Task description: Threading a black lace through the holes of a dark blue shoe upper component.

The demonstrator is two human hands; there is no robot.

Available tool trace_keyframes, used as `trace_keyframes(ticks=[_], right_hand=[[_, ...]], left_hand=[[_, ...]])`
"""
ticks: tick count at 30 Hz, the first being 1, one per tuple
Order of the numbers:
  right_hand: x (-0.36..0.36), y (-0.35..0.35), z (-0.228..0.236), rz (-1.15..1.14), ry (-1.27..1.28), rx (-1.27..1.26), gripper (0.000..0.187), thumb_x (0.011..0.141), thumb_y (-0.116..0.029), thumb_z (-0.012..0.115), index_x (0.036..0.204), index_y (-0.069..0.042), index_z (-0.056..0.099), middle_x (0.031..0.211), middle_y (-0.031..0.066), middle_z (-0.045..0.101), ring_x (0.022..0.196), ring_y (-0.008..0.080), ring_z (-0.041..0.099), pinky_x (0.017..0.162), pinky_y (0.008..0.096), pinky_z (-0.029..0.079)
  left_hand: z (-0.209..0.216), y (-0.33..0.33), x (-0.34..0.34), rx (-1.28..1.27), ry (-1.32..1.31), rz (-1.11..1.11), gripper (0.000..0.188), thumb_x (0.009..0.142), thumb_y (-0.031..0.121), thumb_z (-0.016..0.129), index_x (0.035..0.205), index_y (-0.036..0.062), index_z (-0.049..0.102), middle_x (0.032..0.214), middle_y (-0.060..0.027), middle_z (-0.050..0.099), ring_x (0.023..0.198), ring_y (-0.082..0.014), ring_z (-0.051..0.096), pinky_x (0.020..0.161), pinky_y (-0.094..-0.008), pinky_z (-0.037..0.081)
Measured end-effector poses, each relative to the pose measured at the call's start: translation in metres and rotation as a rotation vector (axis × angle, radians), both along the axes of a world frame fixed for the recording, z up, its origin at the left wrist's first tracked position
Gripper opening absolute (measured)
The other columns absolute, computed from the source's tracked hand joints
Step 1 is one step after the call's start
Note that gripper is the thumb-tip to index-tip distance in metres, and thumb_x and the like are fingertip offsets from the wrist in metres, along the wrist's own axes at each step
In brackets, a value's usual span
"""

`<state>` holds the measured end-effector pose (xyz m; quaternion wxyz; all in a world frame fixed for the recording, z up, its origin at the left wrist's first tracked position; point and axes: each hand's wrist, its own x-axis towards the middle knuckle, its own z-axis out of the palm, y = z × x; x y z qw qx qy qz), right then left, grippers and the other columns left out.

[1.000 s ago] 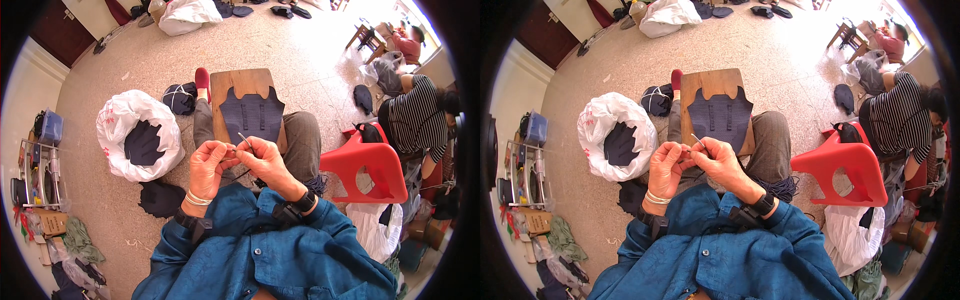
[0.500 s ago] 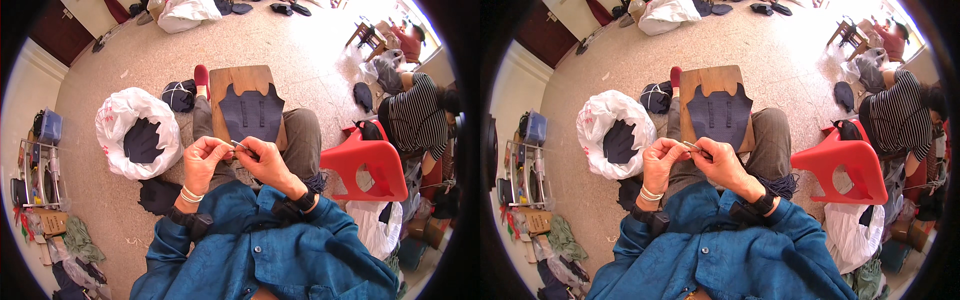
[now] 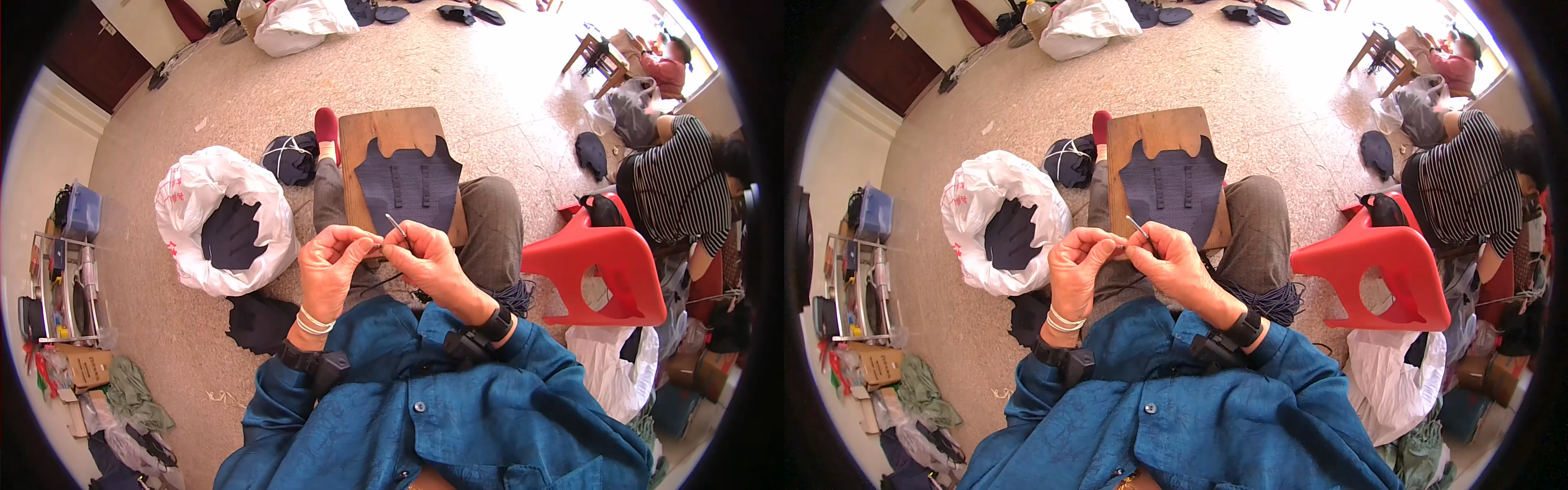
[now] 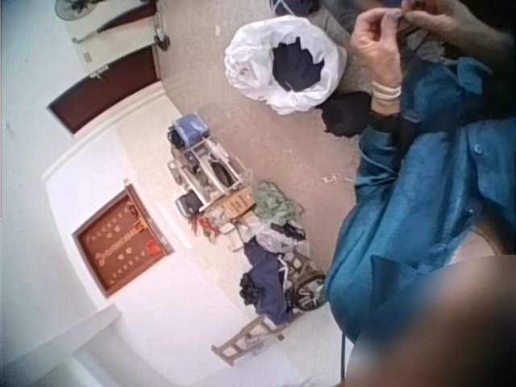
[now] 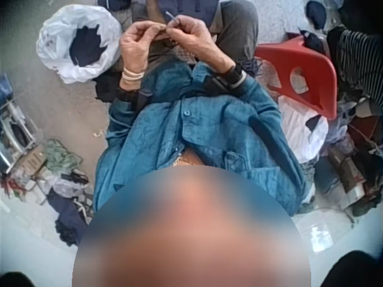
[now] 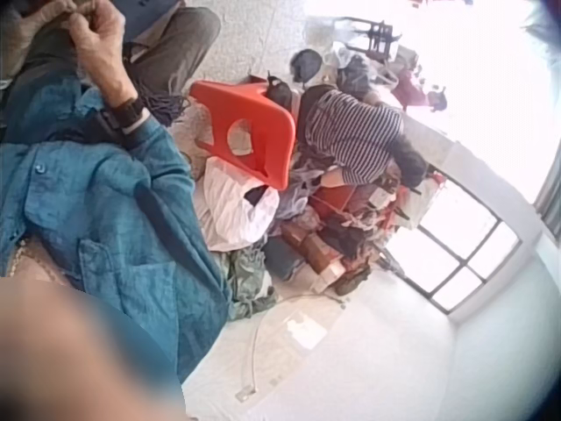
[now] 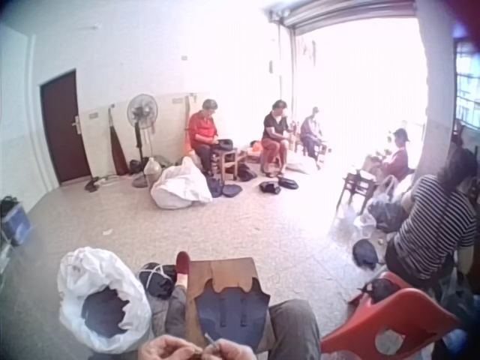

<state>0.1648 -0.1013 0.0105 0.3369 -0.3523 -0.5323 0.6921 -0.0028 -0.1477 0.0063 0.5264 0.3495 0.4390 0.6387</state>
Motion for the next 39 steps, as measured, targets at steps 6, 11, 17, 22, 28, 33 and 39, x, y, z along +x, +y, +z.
trace_keyframes(ticks=[6,11,17,22,28,33,39], right_hand=[[0.0,0.003,-0.011,-0.025,-0.056,0.172,0.007,0.095,-0.009,0.066,0.09,-0.005,0.063,0.07,-0.0091,0.05,0.061,-0.0022,0.039,0.05,0.0189,0.032],[0.0,0.003,-0.008,-0.041,-0.13,0.307,0.006,0.094,-0.009,0.066,0.091,-0.004,0.063,0.07,-0.0096,0.05,0.061,-0.0016,0.039,0.051,0.02,0.033],[0.004,0.002,-0.01,-0.005,-0.11,0.198,0.004,0.096,-0.007,0.062,0.095,-0.003,0.06,0.077,-0.0076,0.05,0.066,-0.0007,0.04,0.054,0.0195,0.034],[0.002,0.003,-0.014,-0.008,-0.063,0.217,0.004,0.097,-0.006,0.059,0.094,-0.004,0.058,0.078,-0.0078,0.047,0.068,-0.0006,0.04,0.055,0.0186,0.033],[0.003,0.003,-0.014,0.012,-0.063,0.205,0.004,0.098,-0.007,0.061,0.095,-0.004,0.059,0.079,-0.0079,0.048,0.068,-0.0013,0.04,0.055,0.0182,0.033],[0.003,0.002,-0.011,0.017,-0.056,0.204,0.004,0.097,-0.006,0.062,0.096,-0.004,0.059,0.078,-0.0081,0.049,0.067,-0.0015,0.04,0.055,0.0181,0.033],[0.003,0.002,-0.014,0.004,-0.077,0.228,0.005,0.096,-0.006,0.064,0.093,-0.004,0.06,0.074,-0.009,0.047,0.065,-0.0014,0.039,0.053,0.0187,0.032]], left_hand=[[-0.002,-0.001,-0.003,0.005,0.073,-0.016,0.008,0.093,0.002,0.069,0.099,-0.0028,0.066,0.094,-0.0097,0.073,0.085,-0.0107,0.068,0.08,-0.0227,0.056],[-0.004,-0.001,-0.003,-0.009,0.151,-0.002,0.009,0.093,0.005,0.07,0.098,-0.0011,0.066,0.092,-0.0068,0.071,0.084,-0.0124,0.069,0.08,-0.0238,0.056],[-0.007,-0.001,-0.007,-0.019,0.086,0.022,0.01,0.092,0.006,0.071,0.098,-0.0003,0.066,0.09,-0.0052,0.07,0.083,-0.0116,0.068,0.08,-0.0237,0.055],[-0.006,-0.002,-0.008,-0.026,0.118,-0.007,0.011,0.092,0.007,0.071,0.098,-0.0001,0.066,0.09,-0.005,0.069,0.082,-0.0121,0.068,0.079,-0.0245,0.056],[-0.01,-0.002,-0.011,-0.069,0.012,-0.041,0.011,0.095,0.01,0.069,0.097,0.001,0.065,0.089,-0.0049,0.069,0.082,-0.0146,0.07,0.08,-0.027,0.057],[-0.008,-0.002,-0.011,-0.089,-0.026,-0.064,0.01,0.095,0.011,0.069,0.097,0.0019,0.064,0.089,-0.0052,0.069,0.082,-0.016,0.07,0.08,-0.0285,0.058],[-0.007,-0.002,-0.008,-0.076,-0.016,-0.088,0.012,0.096,0.013,0.068,0.097,0.0014,0.064,0.093,-0.0078,0.07,0.085,-0.0172,0.07,0.082,-0.0322,0.059]])
